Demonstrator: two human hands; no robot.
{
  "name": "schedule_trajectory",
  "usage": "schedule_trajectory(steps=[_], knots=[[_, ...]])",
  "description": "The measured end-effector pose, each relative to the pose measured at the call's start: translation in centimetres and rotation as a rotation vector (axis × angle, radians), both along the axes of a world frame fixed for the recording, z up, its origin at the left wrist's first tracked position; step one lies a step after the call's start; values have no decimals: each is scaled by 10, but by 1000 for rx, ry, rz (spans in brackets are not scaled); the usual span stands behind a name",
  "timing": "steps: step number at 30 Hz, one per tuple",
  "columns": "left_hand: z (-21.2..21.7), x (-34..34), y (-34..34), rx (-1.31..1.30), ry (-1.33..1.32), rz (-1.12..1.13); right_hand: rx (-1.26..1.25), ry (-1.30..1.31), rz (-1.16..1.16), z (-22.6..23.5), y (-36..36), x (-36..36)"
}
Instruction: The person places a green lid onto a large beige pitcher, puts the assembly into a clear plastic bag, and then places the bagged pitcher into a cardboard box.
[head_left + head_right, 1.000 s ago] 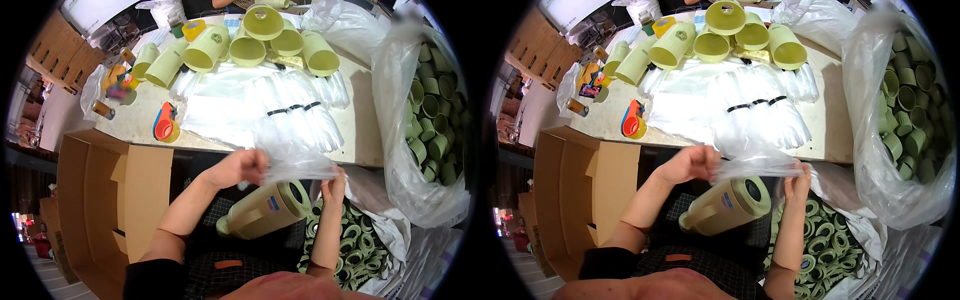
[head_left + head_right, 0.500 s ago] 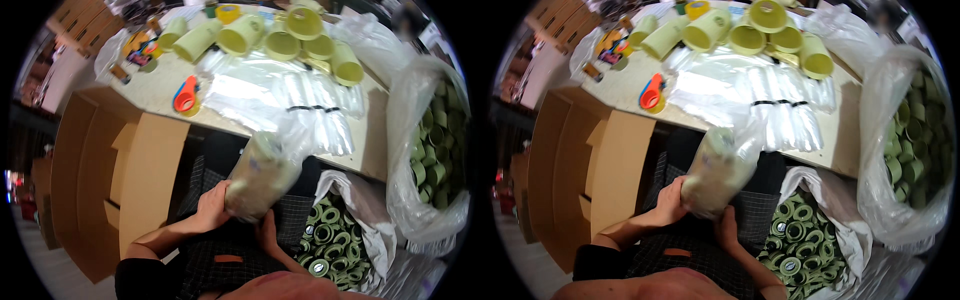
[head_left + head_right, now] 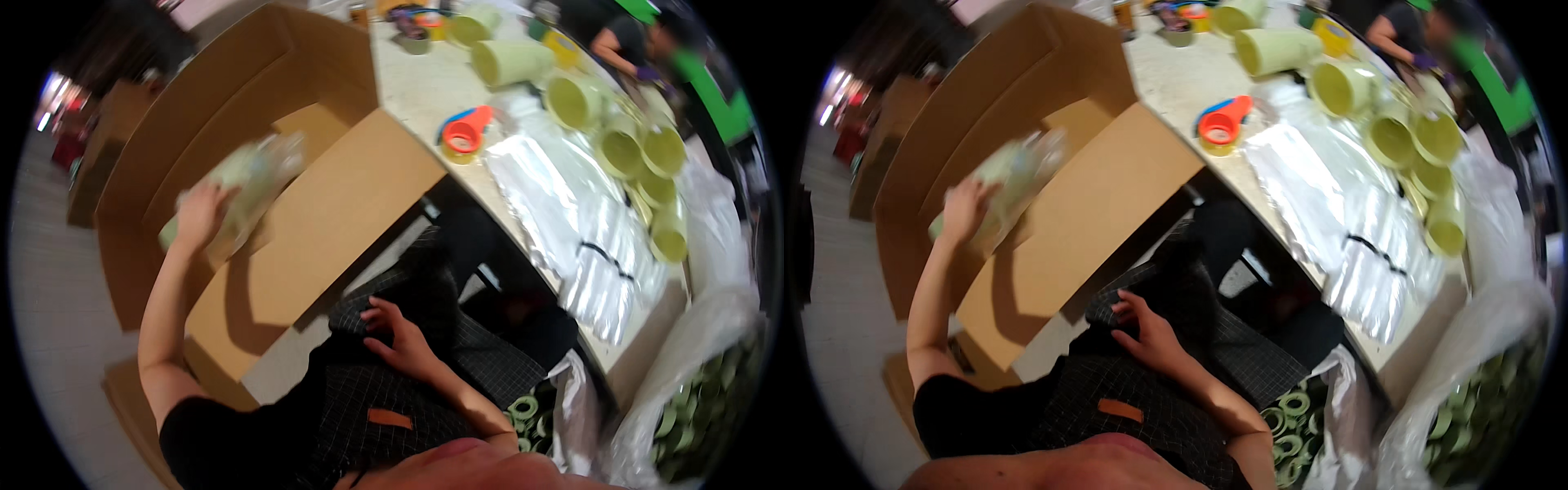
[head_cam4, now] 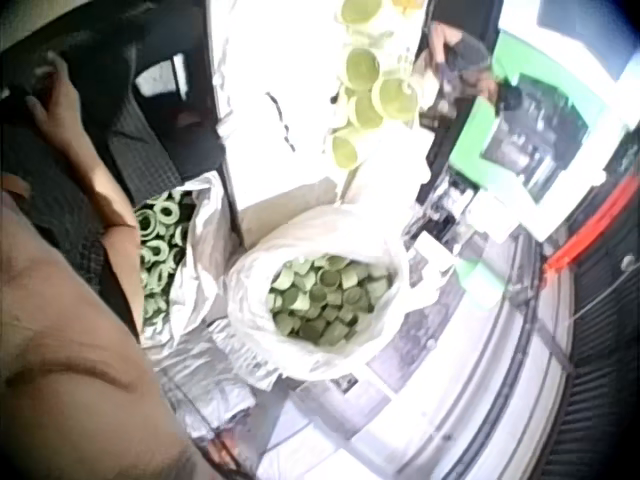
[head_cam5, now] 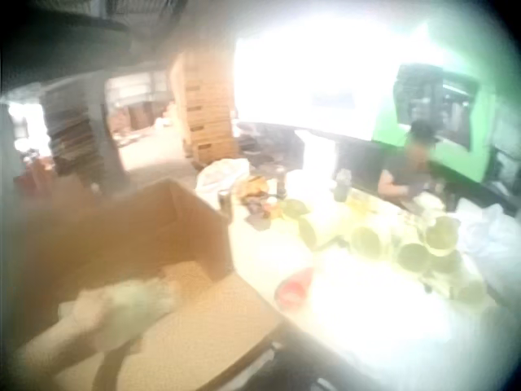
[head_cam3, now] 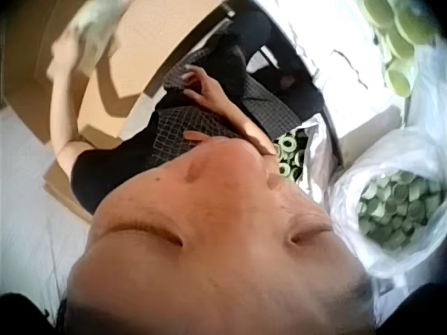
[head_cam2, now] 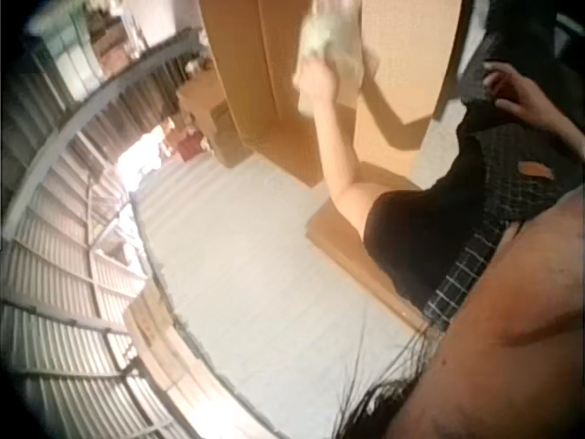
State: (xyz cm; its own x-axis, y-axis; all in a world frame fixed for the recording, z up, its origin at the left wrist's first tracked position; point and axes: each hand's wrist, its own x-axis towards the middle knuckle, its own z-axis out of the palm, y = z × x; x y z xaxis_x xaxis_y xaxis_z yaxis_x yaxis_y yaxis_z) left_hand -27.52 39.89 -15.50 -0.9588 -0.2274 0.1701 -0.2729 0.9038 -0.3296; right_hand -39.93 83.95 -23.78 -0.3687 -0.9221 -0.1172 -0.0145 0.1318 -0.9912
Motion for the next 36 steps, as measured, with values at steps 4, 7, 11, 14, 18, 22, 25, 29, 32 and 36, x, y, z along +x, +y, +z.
schedule_trajectory(steps=[4,7,11,14,18,22,25,29,32,36], knots=[[-121,143,-107,224,-786,523,222,-27,-134,-7,33,5],[-134,81,-22,418,-990,775,390,-29,-396,-11,76,-6],[-149,203,-93,575,-913,977,214,-274,-577,-20,70,-3],[-152,138,-78,436,-1036,799,156,-267,-590,-32,57,-12],[-106,38,-49,214,-577,539,105,-101,-594,-17,56,-57],[-50,-82,27,355,253,-6,108,283,-738,17,53,-158],[-24,-175,121,456,239,-386,104,540,-1003,50,68,-244],[-16,-235,183,518,183,-636,129,806,-1308,70,119,-355],[-19,-254,197,634,198,-647,254,1009,-1470,87,120,-440],[-43,-288,218,682,165,-773,349,1269,-1654,90,110,-573]])
